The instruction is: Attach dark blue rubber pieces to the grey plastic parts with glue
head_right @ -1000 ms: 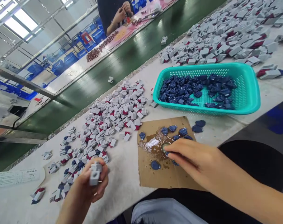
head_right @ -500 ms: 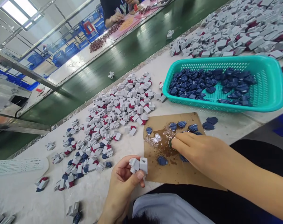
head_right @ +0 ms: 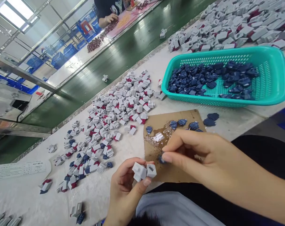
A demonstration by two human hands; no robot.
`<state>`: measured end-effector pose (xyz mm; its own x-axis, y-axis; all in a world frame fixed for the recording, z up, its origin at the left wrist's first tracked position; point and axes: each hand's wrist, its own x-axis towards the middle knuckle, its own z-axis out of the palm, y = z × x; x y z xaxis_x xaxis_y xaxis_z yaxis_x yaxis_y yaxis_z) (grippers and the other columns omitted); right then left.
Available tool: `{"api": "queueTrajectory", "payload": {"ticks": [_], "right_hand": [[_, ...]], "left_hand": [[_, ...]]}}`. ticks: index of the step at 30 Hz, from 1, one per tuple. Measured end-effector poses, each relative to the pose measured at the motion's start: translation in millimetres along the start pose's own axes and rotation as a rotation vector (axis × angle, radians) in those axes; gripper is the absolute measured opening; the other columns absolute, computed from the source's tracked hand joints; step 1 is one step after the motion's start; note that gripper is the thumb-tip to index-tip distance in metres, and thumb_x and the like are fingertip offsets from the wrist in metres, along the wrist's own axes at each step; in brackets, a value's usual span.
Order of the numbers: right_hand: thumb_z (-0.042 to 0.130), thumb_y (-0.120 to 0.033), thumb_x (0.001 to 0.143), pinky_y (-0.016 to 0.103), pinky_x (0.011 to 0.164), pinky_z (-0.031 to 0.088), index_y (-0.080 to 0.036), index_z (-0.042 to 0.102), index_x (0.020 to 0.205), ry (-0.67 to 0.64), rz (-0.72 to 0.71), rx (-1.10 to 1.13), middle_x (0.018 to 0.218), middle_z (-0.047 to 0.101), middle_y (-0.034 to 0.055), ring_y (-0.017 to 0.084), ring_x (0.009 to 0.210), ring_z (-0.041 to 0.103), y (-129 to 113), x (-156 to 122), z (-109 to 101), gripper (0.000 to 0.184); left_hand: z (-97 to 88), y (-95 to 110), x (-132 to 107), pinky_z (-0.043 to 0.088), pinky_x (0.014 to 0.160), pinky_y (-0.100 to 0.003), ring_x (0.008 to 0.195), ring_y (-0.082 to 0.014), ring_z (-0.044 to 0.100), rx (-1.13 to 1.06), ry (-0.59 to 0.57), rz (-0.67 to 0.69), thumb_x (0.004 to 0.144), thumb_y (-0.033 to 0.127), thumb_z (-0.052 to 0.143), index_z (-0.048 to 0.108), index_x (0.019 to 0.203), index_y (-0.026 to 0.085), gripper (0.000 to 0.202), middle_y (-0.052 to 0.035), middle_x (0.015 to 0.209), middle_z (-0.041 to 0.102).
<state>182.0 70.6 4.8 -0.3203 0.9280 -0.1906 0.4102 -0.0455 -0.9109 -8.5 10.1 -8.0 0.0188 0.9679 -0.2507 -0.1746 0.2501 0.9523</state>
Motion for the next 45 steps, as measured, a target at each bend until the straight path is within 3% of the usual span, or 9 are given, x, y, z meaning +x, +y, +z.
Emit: {"api": "queueTrajectory", "payload": {"ticks": [3, 6, 16, 20, 25, 29, 35, 40, 45], "right_hand": [[0.067, -0.05, 0.073, 0.019, 0.047, 0.045, -0.029, 0.061, 0.066, -0.045, 0.096, 0.308, 0.065, 0.057, 0.001, 0.012, 0.058, 0.053, -11, -9, 6, 0.023], [0.068, -0.043, 0.073, 0.017, 0.05, 0.048, -0.03, 0.063, 0.068, -0.107, 0.132, 0.401, 0.067, 0.058, 0.0006, 0.012, 0.059, 0.055, -8, -10, 8, 0.015], [0.06, -0.052, 0.078, 0.024, 0.052, 0.042, -0.026, 0.06, 0.064, -0.097, 0.066, 0.174, 0.065, 0.059, -0.0003, 0.013, 0.059, 0.053, -15, -12, 11, 0.03], [0.058, -0.048, 0.083, 0.023, 0.054, 0.041, -0.023, 0.06, 0.071, -0.195, -0.016, 0.151, 0.069, 0.06, -0.0017, 0.011, 0.061, 0.055, -4, -9, 11, 0.028], [0.056, -0.05, 0.084, 0.025, 0.057, 0.038, -0.018, 0.059, 0.073, -0.229, -0.015, 0.104, 0.07, 0.06, 0.0008, 0.013, 0.065, 0.055, 12, 0, 15, 0.034], [0.051, -0.058, 0.084, 0.025, 0.056, 0.035, -0.018, 0.06, 0.074, -0.303, 0.068, 0.222, 0.067, 0.058, 0.0009, 0.012, 0.063, 0.052, 13, 9, 16, 0.043], [0.029, -0.059, 0.093, 0.024, 0.052, 0.035, -0.019, 0.057, 0.083, 0.033, -0.071, 0.232, 0.065, 0.048, 0.0007, 0.01, 0.057, 0.044, -10, 33, 17, 0.051], [0.024, -0.058, 0.095, 0.021, 0.045, 0.03, -0.018, 0.054, 0.079, -0.124, -0.111, 0.227, 0.049, 0.039, -0.0045, 0.007, 0.045, 0.037, -27, 40, 41, 0.053], [0.024, -0.058, 0.095, 0.02, 0.044, 0.028, -0.018, 0.048, 0.074, -0.096, -0.052, 0.354, 0.047, 0.033, -0.006, 0.006, 0.042, 0.033, -18, 38, 68, 0.052]], "left_hand": [[2.1, 1, -1, 0.053, 0.066, -0.018, 0.077, -0.0139, 0.07, 0.029, -0.031, 0.02, 0.075, 0.017, 0.073, 0.069, 0.096, 0.022, 0.022, -0.0027, 0.093, 0.076], [4.3, 3, -1, 0.052, 0.063, -0.018, 0.074, -0.0137, 0.07, 0.038, -0.045, 0.033, 0.074, 0.016, 0.074, 0.069, 0.095, 0.023, 0.023, -0.0023, 0.091, 0.076], [8.0, 11, 2, 0.05, 0.056, -0.015, 0.066, -0.0112, 0.067, 0.095, -0.061, 0.026, 0.071, 0.012, 0.073, 0.069, 0.091, 0.02, 0.022, -0.0016, 0.081, 0.075], [11.4, 7, 5, 0.05, 0.059, -0.015, 0.065, -0.0107, 0.065, 0.151, -0.05, 0.043, 0.072, 0.012, 0.071, 0.069, 0.089, 0.019, 0.019, 0.0001, 0.074, 0.073], [9.5, -5, 11, 0.047, 0.058, -0.017, 0.067, -0.0116, 0.06, 0.133, -0.047, -0.074, 0.076, 0.021, 0.069, 0.067, 0.09, 0.017, 0.015, -0.0017, 0.075, 0.068], [1.1, -6, 15, 0.045, 0.058, -0.019, 0.066, -0.0113, 0.055, 0.117, -0.154, -0.16, 0.078, 0.024, 0.066, 0.062, 0.093, 0.017, 0.017, -0.0018, 0.077, 0.062], [-2.9, -1, 10, 0.034, 0.052, -0.02, 0.059, -0.0094, 0.039, 0.182, -0.258, -0.117, 0.09, 0.028, 0.049, 0.045, 0.098, 0.021, 0.011, 0.002, 0.076, 0.046], [-1.9, -2, 7, 0.035, 0.063, -0.025, 0.064, -0.0118, 0.037, 0.28, -0.321, -0.001, 0.093, 0.024, 0.04, 0.038, 0.105, 0.023, 0.012, 0.0017, 0.079, 0.044], [0.1, -9, 6, 0.04, 0.066, -0.028, 0.066, -0.014, 0.043, 0.295, -0.298, 0.052, 0.091, 0.02, 0.038, 0.038, 0.106, 0.021, 0.016, -0.0008, 0.082, 0.048]]}}
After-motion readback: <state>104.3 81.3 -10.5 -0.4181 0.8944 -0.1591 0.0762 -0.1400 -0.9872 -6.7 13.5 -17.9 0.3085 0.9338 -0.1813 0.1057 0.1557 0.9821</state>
